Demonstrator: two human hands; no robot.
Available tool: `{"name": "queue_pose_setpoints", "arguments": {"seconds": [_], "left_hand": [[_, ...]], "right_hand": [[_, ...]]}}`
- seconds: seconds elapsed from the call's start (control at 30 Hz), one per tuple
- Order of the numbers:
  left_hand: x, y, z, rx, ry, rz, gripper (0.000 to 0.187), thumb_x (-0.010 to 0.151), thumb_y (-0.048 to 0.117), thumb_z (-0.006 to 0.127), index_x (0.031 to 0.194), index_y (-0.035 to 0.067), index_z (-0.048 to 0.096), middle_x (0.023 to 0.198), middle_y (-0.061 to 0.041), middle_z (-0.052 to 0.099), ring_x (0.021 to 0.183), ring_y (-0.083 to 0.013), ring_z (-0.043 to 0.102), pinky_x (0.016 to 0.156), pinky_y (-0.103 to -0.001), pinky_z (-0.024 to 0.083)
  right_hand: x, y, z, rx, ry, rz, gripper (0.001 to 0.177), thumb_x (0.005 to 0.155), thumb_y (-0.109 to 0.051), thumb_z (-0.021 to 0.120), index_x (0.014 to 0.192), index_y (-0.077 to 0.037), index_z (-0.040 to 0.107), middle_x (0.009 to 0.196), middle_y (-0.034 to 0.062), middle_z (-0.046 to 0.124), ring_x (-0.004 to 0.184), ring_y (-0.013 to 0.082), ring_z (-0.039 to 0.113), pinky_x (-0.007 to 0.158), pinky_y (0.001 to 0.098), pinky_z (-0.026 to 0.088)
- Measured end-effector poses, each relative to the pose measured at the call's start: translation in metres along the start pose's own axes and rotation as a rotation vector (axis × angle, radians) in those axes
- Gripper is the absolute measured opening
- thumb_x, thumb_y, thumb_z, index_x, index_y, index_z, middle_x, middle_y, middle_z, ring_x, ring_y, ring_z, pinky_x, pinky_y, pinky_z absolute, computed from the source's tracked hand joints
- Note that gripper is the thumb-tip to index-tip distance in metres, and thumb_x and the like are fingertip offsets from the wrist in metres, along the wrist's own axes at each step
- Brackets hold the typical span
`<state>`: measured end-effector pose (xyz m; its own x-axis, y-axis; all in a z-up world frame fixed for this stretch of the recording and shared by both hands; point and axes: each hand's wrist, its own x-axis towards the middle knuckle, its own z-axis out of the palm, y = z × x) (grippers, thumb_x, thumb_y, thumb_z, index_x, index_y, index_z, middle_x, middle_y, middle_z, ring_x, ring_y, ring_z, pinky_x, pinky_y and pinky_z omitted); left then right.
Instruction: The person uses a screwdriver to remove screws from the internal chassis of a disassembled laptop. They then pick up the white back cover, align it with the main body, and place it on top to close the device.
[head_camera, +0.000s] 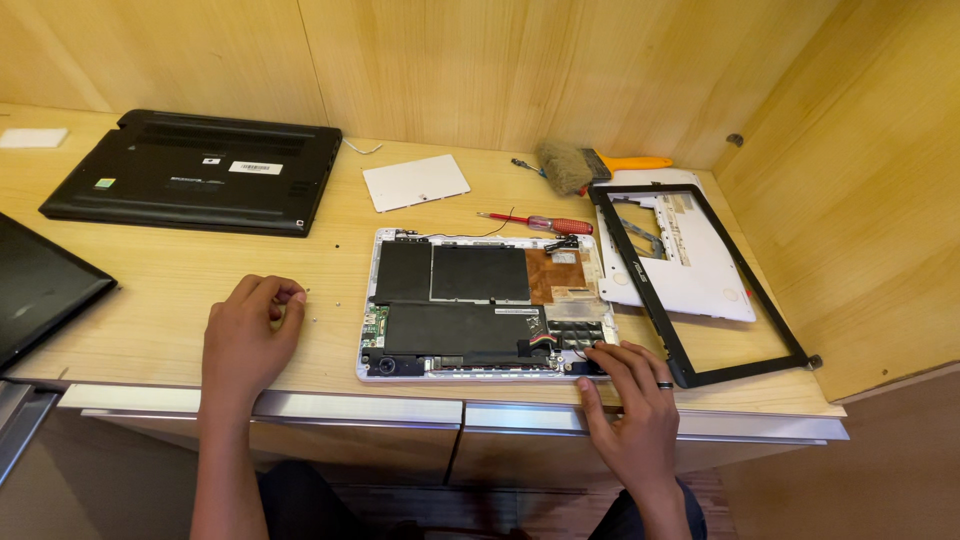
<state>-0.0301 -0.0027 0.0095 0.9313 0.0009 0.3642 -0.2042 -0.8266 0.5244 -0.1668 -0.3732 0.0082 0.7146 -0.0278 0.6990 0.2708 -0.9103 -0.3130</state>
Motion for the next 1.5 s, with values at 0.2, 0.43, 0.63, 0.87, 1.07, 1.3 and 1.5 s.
{"name": "queue_pose_setpoints", "arguments": {"seconds": [0.2, 0.43, 0.63, 0.87, 1.07, 1.3, 1.5], "left_hand": [[-0.001, 0.005, -0.002, -0.018, -0.018, -0.041, 0.015, 0.093, 0.024, 0.054, 0.093, 0.017, 0.067, 0.094, 0.004, 0.062, 0.072, -0.0163, 0.061, 0.086, -0.038, 0.038], [0.001, 0.005, -0.001, -0.001, -0.014, -0.036, 0.015, 0.092, 0.024, 0.054, 0.092, 0.016, 0.068, 0.095, 0.004, 0.063, 0.073, -0.0166, 0.061, 0.085, -0.039, 0.040], [0.001, 0.006, -0.002, 0.000, -0.007, -0.021, 0.014, 0.093, 0.023, 0.055, 0.091, 0.017, 0.067, 0.095, 0.004, 0.063, 0.072, -0.0160, 0.060, 0.086, -0.039, 0.040], [0.002, 0.002, 0.000, 0.010, 0.001, -0.004, 0.013, 0.092, 0.022, 0.056, 0.093, 0.016, 0.068, 0.095, 0.003, 0.064, 0.071, -0.0162, 0.061, 0.080, -0.039, 0.041], [0.003, 0.008, -0.002, -0.010, -0.005, -0.016, 0.013, 0.092, 0.021, 0.056, 0.092, 0.016, 0.068, 0.096, 0.004, 0.064, 0.073, -0.0158, 0.062, 0.083, -0.038, 0.040], [0.005, -0.005, 0.003, -0.033, 0.111, 0.155, 0.009, 0.090, 0.019, 0.059, 0.091, 0.013, 0.066, 0.092, -0.001, 0.064, 0.069, -0.0164, 0.069, 0.073, -0.037, 0.045], [0.004, -0.003, 0.001, -0.039, 0.046, 0.079, 0.011, 0.091, 0.022, 0.055, 0.091, 0.016, 0.064, 0.091, 0.003, 0.061, 0.075, -0.0166, 0.061, 0.078, -0.041, 0.041]], "right_hand": [[0.001, 0.000, 0.001, 0.017, 0.001, 0.008, 0.021, 0.089, -0.018, 0.062, 0.108, -0.013, 0.070, 0.112, 0.0027, 0.065, 0.114, 0.0271, 0.055, 0.097, 0.0395, 0.047], [0.003, -0.004, 0.005, 0.034, -0.006, -0.018, 0.021, 0.089, -0.013, 0.058, 0.106, -0.014, 0.070, 0.110, 0.0045, 0.063, 0.104, 0.0255, 0.058, 0.090, 0.0388, 0.046], [-0.002, -0.007, 0.014, -0.117, 0.074, 0.002, 0.022, 0.087, -0.016, 0.059, 0.105, -0.018, 0.071, 0.110, 0.0000, 0.065, 0.103, 0.0237, 0.059, 0.091, 0.0375, 0.047], [-0.006, -0.010, 0.021, -0.223, 0.165, 0.012, 0.023, 0.090, -0.019, 0.055, 0.102, -0.020, 0.074, 0.112, -0.0015, 0.068, 0.104, 0.0218, 0.063, 0.086, 0.0352, 0.048], [-0.005, -0.012, 0.021, -0.251, 0.207, 0.004, 0.024, 0.091, -0.018, 0.052, 0.100, -0.019, 0.075, 0.110, -0.0019, 0.069, 0.105, 0.0206, 0.066, 0.085, 0.0331, 0.047], [-0.004, -0.013, 0.019, -0.240, 0.206, -0.080, 0.024, 0.096, -0.015, 0.052, 0.104, -0.013, 0.074, 0.112, 0.0031, 0.071, 0.105, 0.0237, 0.067, 0.089, 0.0349, 0.049], [-0.014, -0.005, 0.025, -0.213, 0.217, -0.107, 0.026, 0.093, -0.009, 0.056, 0.106, -0.005, 0.078, 0.113, 0.0088, 0.073, 0.105, 0.0251, 0.068, 0.096, 0.0363, 0.052]]}}
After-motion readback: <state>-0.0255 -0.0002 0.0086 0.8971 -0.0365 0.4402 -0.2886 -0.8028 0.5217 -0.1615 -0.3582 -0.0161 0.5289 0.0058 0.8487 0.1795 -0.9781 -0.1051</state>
